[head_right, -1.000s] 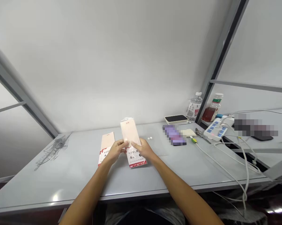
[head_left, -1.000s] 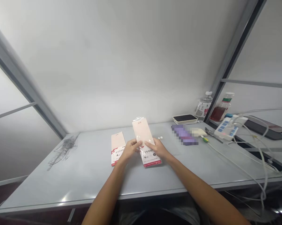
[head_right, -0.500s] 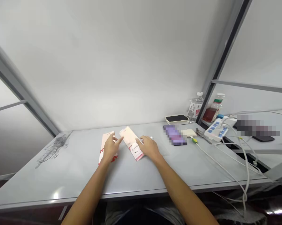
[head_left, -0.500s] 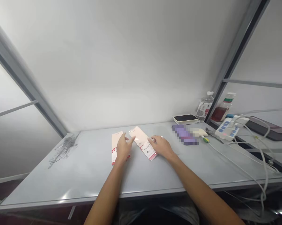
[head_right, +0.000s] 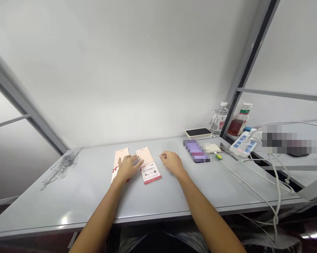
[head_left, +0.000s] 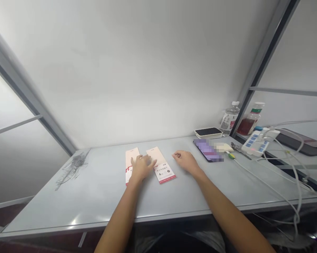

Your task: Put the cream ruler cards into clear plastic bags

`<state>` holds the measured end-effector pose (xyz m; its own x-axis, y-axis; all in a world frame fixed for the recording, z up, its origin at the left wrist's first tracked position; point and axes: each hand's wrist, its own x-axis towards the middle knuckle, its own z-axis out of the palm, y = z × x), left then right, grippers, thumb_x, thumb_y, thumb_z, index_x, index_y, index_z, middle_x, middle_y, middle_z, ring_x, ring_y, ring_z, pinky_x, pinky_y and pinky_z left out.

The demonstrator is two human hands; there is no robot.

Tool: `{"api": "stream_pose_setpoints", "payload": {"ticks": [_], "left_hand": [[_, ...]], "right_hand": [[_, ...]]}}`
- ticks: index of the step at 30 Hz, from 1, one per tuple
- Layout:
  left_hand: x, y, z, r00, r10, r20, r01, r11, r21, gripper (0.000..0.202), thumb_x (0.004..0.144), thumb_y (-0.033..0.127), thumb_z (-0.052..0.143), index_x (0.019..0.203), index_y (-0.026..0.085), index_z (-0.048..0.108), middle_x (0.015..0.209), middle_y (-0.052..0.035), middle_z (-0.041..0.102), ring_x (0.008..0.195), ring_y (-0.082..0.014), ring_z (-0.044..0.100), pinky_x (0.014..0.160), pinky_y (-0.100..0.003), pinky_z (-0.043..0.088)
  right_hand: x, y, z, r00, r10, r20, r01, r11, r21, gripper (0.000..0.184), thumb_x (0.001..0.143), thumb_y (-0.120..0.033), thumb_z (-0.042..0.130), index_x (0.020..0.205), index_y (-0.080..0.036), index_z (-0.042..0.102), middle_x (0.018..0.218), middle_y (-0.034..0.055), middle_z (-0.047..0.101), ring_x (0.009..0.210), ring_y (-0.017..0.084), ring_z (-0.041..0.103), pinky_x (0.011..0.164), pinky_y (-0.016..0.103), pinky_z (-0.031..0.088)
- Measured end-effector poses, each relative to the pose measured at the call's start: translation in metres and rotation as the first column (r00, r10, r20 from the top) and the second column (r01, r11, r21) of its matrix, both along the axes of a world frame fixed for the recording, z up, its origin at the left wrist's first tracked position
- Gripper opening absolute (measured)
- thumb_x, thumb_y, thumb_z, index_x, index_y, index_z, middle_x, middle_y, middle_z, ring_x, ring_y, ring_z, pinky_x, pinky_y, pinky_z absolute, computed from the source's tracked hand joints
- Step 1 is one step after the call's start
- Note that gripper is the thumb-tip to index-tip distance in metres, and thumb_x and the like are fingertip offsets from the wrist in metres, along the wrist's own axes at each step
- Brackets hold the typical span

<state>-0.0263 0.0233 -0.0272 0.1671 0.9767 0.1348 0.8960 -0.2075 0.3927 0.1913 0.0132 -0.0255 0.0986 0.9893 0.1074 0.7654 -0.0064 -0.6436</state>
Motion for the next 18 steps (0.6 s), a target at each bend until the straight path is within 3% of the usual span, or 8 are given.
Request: {"api": "stream_pose_setpoints", "payload": {"ticks": [4, 8, 12, 15, 18], "left_hand": [[0.008, -0.003, -0.008, 0.989, -0.122, -0.078, 0.116, 0.991, -0.072, 0.044, 0.080, 0.056, 0.041, 0.115, 0.033, 0.054, 0.139, -0.0039, 0.040, 0.133, -0.0311, 0.020, 0.102, -0.059, -0.005], [0.008, 0.004, -0.014, 0.993, -0.068, -0.100, 0.063, 0.997, -0.052, 0.049, 0.087, 0.049, 0.028, 0.132, 0.032, 0.038, 0.146, -0.0052, 0.026, 0.136, -0.0284, 0.011, 0.103, -0.058, -0.003], [-0.007, 0.013, -0.008, 0.981, 0.175, -0.078, -0.175, 0.985, 0.005, 0.054, 0.084, 0.050, 0.035, 0.130, 0.024, 0.038, 0.139, -0.0123, 0.037, 0.131, -0.0295, 0.023, 0.103, -0.051, 0.014], [-0.026, 0.014, 0.002, 0.894, 0.436, -0.100, -0.442, 0.896, -0.044, 0.070, 0.070, 0.060, 0.049, 0.123, 0.016, 0.042, 0.121, -0.0211, 0.049, 0.115, -0.0373, 0.041, 0.089, -0.050, 0.031], [-0.043, 0.014, 0.010, 0.832, 0.543, -0.114, -0.555, 0.812, -0.180, 0.076, 0.052, 0.066, 0.061, 0.106, 0.015, 0.047, 0.113, -0.0220, 0.052, 0.102, -0.0366, 0.050, 0.082, -0.046, 0.034]], "right_hand": [[0.015, 0.005, -0.004, 0.972, -0.196, 0.133, 0.198, 0.980, -0.003, 0.034, 0.081, -0.037, 0.047, 0.102, -0.014, 0.060, 0.103, 0.0161, 0.060, 0.097, 0.030, 0.054, 0.074, 0.036, 0.039], [0.025, 0.006, -0.006, 0.909, -0.260, 0.325, 0.301, 0.950, -0.081, 0.049, 0.076, -0.049, 0.050, 0.105, -0.011, 0.057, 0.109, 0.0188, 0.056, 0.105, 0.032, 0.049, 0.078, 0.037, 0.039], [0.029, 0.006, -0.006, 0.887, -0.269, 0.376, 0.334, 0.935, -0.119, 0.061, 0.071, -0.059, 0.052, 0.105, -0.008, 0.056, 0.110, 0.0214, 0.054, 0.106, 0.035, 0.047, 0.080, 0.040, 0.039], [0.031, 0.007, -0.006, 0.877, -0.294, 0.379, 0.367, 0.921, -0.132, 0.069, 0.065, -0.064, 0.055, 0.106, -0.007, 0.055, 0.110, 0.0226, 0.054, 0.107, 0.035, 0.048, 0.081, 0.041, 0.039], [0.035, 0.008, -0.006, 0.892, -0.287, 0.349, 0.360, 0.918, -0.165, 0.074, 0.061, -0.065, 0.058, 0.107, -0.007, 0.053, 0.107, 0.0219, 0.056, 0.101, 0.034, 0.053, 0.078, 0.040, 0.041]]}}
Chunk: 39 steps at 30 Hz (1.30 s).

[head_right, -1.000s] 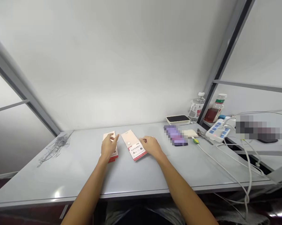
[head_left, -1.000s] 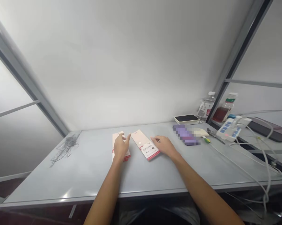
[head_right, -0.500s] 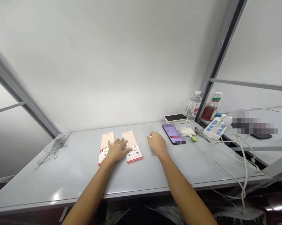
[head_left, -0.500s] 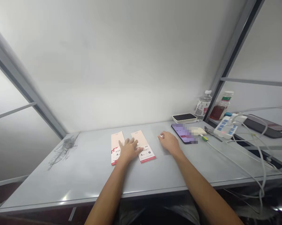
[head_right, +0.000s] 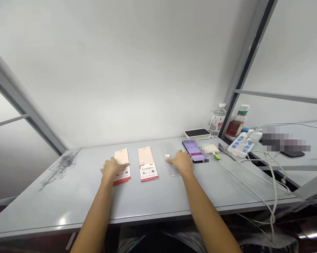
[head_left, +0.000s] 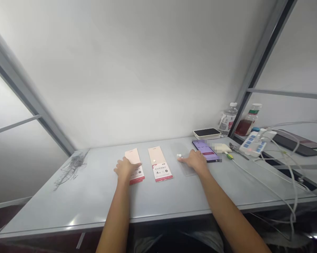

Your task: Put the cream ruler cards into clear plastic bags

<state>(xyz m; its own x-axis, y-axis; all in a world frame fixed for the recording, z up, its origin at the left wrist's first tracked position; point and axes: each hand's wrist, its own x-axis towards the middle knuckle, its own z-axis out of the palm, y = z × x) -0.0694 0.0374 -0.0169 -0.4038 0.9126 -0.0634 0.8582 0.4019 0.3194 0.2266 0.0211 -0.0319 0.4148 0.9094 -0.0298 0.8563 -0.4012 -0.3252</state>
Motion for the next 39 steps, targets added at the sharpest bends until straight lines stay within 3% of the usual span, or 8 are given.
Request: {"api": "stream_pose_setpoints", "payload": {"ticks": [6, 10, 12, 15, 19, 28, 35, 39], "left_hand": [[-0.017, 0.003, 0.005, 0.987, 0.063, 0.145, -0.055, 0.997, -0.059, 0.063, 0.044, 0.059, 0.069, 0.086, 0.019, 0.045, 0.095, -0.0153, 0.063, 0.091, -0.0329, 0.057, 0.080, -0.043, 0.034], [-0.021, 0.003, 0.006, 0.982, 0.077, 0.175, -0.078, 0.997, -0.002, 0.061, 0.046, 0.054, 0.071, 0.087, 0.019, 0.043, 0.099, -0.0160, 0.062, 0.094, -0.0340, 0.056, 0.079, -0.045, 0.037], [-0.022, 0.002, 0.006, 0.976, 0.057, 0.208, -0.064, 0.998, 0.028, 0.058, 0.053, 0.051, 0.068, 0.093, 0.020, 0.041, 0.101, -0.0143, 0.061, 0.091, -0.0304, 0.058, 0.072, -0.040, 0.041], [-0.023, 0.001, 0.006, 0.969, 0.024, 0.246, -0.046, 0.995, 0.085, 0.047, 0.067, 0.046, 0.058, 0.101, 0.021, 0.038, 0.101, -0.0116, 0.061, 0.084, -0.0249, 0.061, 0.062, -0.033, 0.042], [-0.023, 0.002, 0.004, 0.976, 0.022, 0.215, -0.052, 0.990, 0.133, 0.038, 0.073, 0.041, 0.052, 0.104, 0.022, 0.041, 0.099, -0.0111, 0.062, 0.083, -0.0257, 0.060, 0.063, -0.033, 0.042], [-0.021, 0.000, 0.006, 0.996, 0.057, 0.067, -0.071, 0.972, 0.224, 0.041, 0.070, 0.041, 0.055, 0.105, 0.022, 0.049, 0.110, -0.0117, 0.054, 0.108, -0.0299, 0.046, 0.076, -0.038, 0.042], [-0.018, -0.004, 0.010, 0.996, 0.087, 0.004, -0.085, 0.958, 0.275, 0.040, 0.069, 0.041, 0.057, 0.102, 0.021, 0.053, 0.110, -0.0135, 0.050, 0.110, -0.0314, 0.043, 0.084, -0.044, 0.037], [-0.019, -0.004, 0.011, 0.995, 0.096, 0.010, -0.095, 0.953, 0.286, 0.039, 0.069, 0.041, 0.057, 0.102, 0.021, 0.053, 0.110, -0.0134, 0.051, 0.109, -0.0318, 0.043, 0.084, -0.046, 0.037]], "right_hand": [[0.004, 0.002, 0.000, 0.996, 0.017, -0.086, -0.015, 1.000, 0.023, 0.070, 0.061, -0.052, 0.066, 0.113, -0.009, 0.045, 0.104, 0.0200, 0.061, 0.096, 0.031, 0.059, 0.071, 0.034, 0.042], [0.004, 0.003, 0.000, 0.987, 0.014, -0.162, 0.001, 0.996, 0.094, 0.071, 0.066, -0.045, 0.064, 0.123, -0.010, 0.039, 0.106, 0.0190, 0.061, 0.099, 0.031, 0.058, 0.070, 0.032, 0.042], [0.005, 0.004, 0.000, 0.978, 0.009, -0.208, 0.021, 0.989, 0.144, 0.063, 0.070, -0.044, 0.060, 0.122, -0.012, 0.043, 0.106, 0.0169, 0.062, 0.099, 0.030, 0.058, 0.070, 0.032, 0.041], [0.006, 0.005, 0.002, 0.957, 0.036, -0.287, 0.028, 0.977, 0.213, 0.041, 0.076, -0.044, 0.053, 0.105, -0.016, 0.059, 0.099, 0.0121, 0.065, 0.093, 0.027, 0.059, 0.068, 0.031, 0.042], [0.008, 0.006, 0.004, 0.947, 0.074, -0.314, 0.005, 0.970, 0.242, 0.030, 0.078, -0.041, 0.049, 0.090, -0.019, 0.066, 0.086, 0.0082, 0.067, 0.081, 0.023, 0.061, 0.065, 0.028, 0.041], [0.007, 0.005, -0.004, 0.948, 0.102, -0.302, -0.009, 0.956, 0.294, 0.045, 0.077, -0.031, 0.052, 0.118, -0.013, 0.055, 0.100, 0.0143, 0.066, 0.101, 0.029, 0.056, 0.080, 0.036, 0.039], [0.001, 0.002, 0.010, 0.849, 0.235, -0.473, 0.003, 0.893, 0.449, 0.039, 0.078, -0.035, 0.048, 0.110, -0.015, 0.061, 0.079, 0.0060, 0.068, 0.067, 0.018, 0.060, 0.065, 0.029, 0.044], [-0.011, -0.001, 0.012, 0.776, 0.310, -0.549, 0.019, 0.859, 0.512, 0.039, 0.078, -0.036, 0.049, 0.107, -0.014, 0.063, 0.076, 0.0059, 0.067, 0.063, 0.016, 0.059, 0.059, 0.027, 0.043]]}}
